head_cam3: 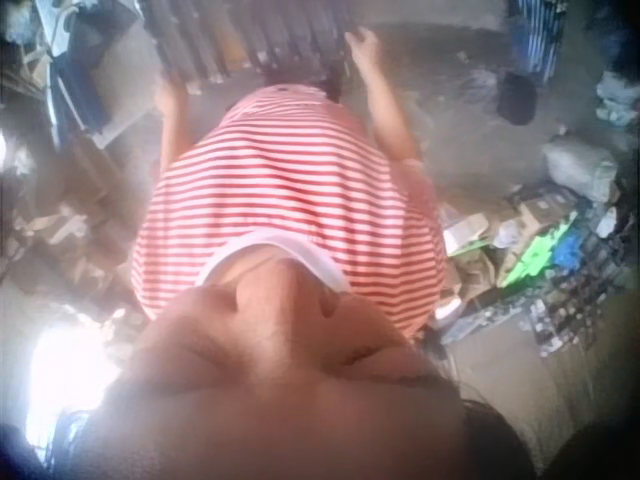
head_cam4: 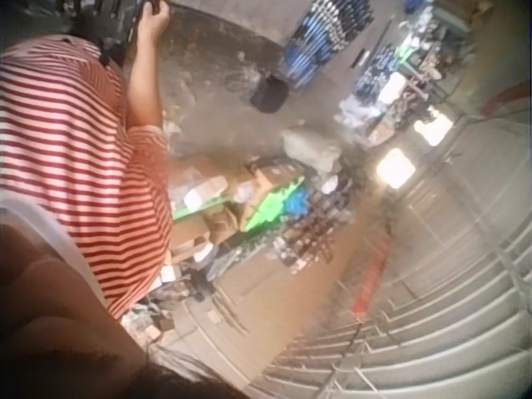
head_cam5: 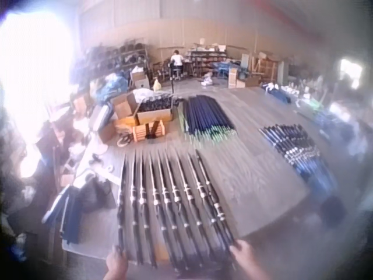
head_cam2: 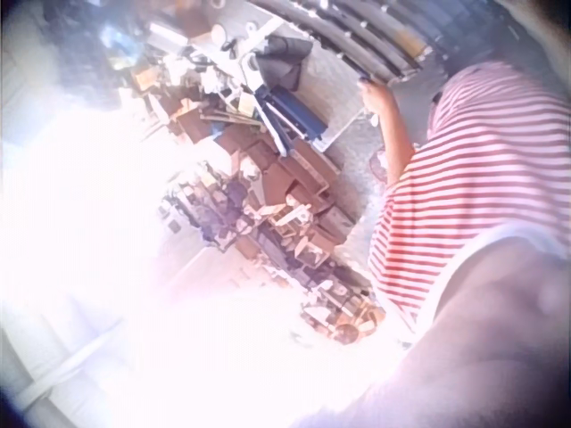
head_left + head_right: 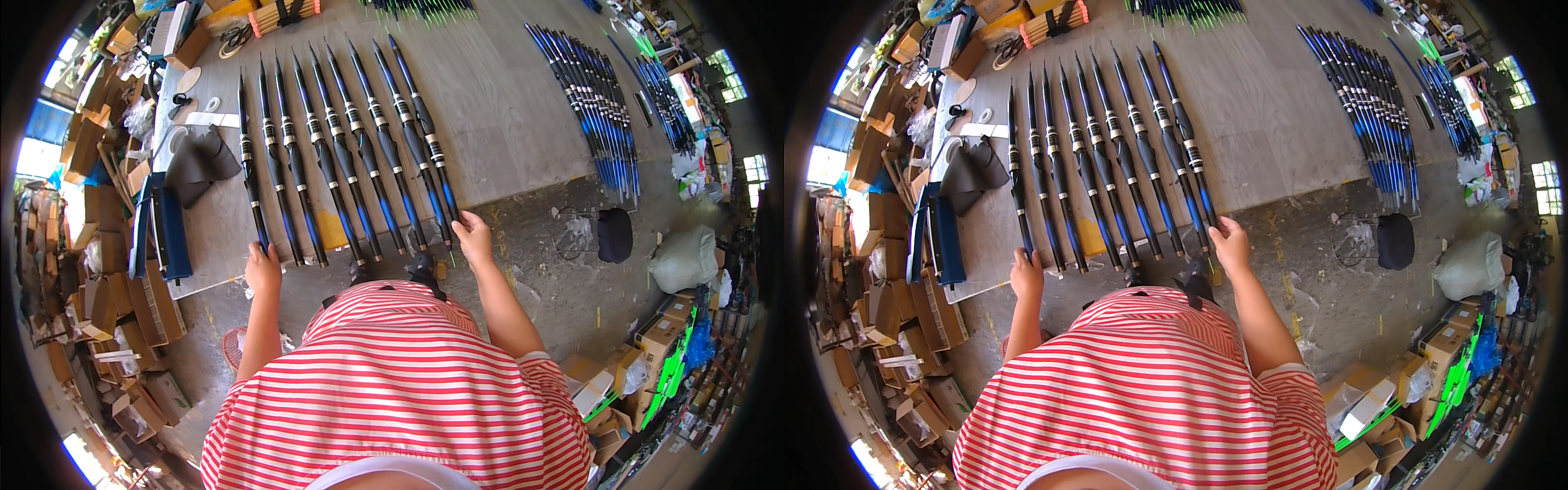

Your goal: The person handles several fishing rods one by one, picking them up from a table, turning them over, and using a marker to label or mark the rods while they are supported on a table.

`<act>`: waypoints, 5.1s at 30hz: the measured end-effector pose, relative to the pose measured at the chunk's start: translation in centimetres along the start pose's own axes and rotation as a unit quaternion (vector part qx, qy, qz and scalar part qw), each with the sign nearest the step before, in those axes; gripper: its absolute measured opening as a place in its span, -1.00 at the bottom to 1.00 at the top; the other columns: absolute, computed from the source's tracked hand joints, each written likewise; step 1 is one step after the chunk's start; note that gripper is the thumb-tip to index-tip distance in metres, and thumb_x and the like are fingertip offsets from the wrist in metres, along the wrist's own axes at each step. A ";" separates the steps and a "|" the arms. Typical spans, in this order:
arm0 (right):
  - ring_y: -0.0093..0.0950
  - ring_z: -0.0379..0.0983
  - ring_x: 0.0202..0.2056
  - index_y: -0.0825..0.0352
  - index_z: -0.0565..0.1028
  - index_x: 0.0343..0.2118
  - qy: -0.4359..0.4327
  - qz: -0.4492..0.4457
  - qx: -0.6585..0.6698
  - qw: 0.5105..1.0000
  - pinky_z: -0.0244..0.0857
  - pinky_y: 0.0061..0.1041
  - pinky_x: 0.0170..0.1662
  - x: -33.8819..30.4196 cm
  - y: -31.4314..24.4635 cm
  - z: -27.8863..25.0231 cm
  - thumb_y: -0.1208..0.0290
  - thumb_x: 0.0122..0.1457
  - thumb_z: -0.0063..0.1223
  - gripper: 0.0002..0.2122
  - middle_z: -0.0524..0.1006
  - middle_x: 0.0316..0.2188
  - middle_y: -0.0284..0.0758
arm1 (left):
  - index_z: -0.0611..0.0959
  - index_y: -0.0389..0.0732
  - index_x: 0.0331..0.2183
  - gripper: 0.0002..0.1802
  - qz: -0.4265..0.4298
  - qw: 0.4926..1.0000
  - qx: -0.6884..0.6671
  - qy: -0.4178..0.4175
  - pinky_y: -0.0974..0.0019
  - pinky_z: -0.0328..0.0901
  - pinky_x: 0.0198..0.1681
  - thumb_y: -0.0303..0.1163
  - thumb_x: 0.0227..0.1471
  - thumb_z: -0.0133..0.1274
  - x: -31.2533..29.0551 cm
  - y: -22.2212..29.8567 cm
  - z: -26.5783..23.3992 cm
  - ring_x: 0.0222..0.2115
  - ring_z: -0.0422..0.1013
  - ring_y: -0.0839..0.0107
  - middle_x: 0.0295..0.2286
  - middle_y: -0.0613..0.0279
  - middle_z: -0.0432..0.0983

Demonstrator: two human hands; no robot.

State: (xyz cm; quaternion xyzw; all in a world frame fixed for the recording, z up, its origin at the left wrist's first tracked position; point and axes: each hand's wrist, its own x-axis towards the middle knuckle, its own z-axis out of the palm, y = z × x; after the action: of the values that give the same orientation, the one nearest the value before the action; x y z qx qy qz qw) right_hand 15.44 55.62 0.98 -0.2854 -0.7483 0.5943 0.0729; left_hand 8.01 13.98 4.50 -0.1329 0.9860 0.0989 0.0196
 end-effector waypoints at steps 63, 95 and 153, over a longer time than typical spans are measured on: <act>-0.49 0.43 -0.37 0.47 0.13 0.05 -0.171 -0.173 0.201 0.949 0.37 -0.56 -0.29 -5.8 -21.5 -3.5 0.22 0.18 -0.20 -0.53 0.43 -0.23 -0.12 | 0.55 -0.38 -0.39 -0.63 0.118 0.507 -0.646 -0.558 0.60 -0.08 -0.71 -0.20 0.03 -0.05 -5.9 1.8 -5.4 -0.75 0.05 0.69 -0.74 0.40 0.22; -0.49 0.44 -0.49 0.43 0.40 -0.26 0.079 0.182 0.213 0.957 0.37 -0.54 -0.41 -20.5 -4.6 -6.6 0.35 0.14 -0.10 -0.77 0.49 -0.47 -0.25 | 0.37 -0.33 -0.30 -0.60 0.167 0.983 -0.020 -0.078 0.02 0.31 -0.45 -0.21 -0.10 -0.02 0.2 -1.4 -1.3 -0.50 0.42 -0.04 -0.56 -0.14 0.46; -0.28 0.43 -0.46 0.36 0.40 -0.46 0.253 0.438 0.069 0.860 0.33 -0.36 -0.41 -22.0 33.4 -66.2 0.24 0.05 -0.08 -0.76 0.45 -0.53 -0.16 | 0.04 -0.43 0.08 -0.32 0.415 0.870 0.263 0.044 0.06 -0.17 0.15 -0.38 -0.06 -0.18 -23.9 73.3 20.0 0.14 -0.16 0.00 0.11 -0.16 -0.12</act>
State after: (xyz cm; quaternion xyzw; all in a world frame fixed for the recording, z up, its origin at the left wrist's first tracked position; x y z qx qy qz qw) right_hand 74.66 104.82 -6.37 -0.7186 -0.4587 0.5226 0.0109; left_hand 11.84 93.45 0.35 0.2946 0.9397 -0.1708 -0.0322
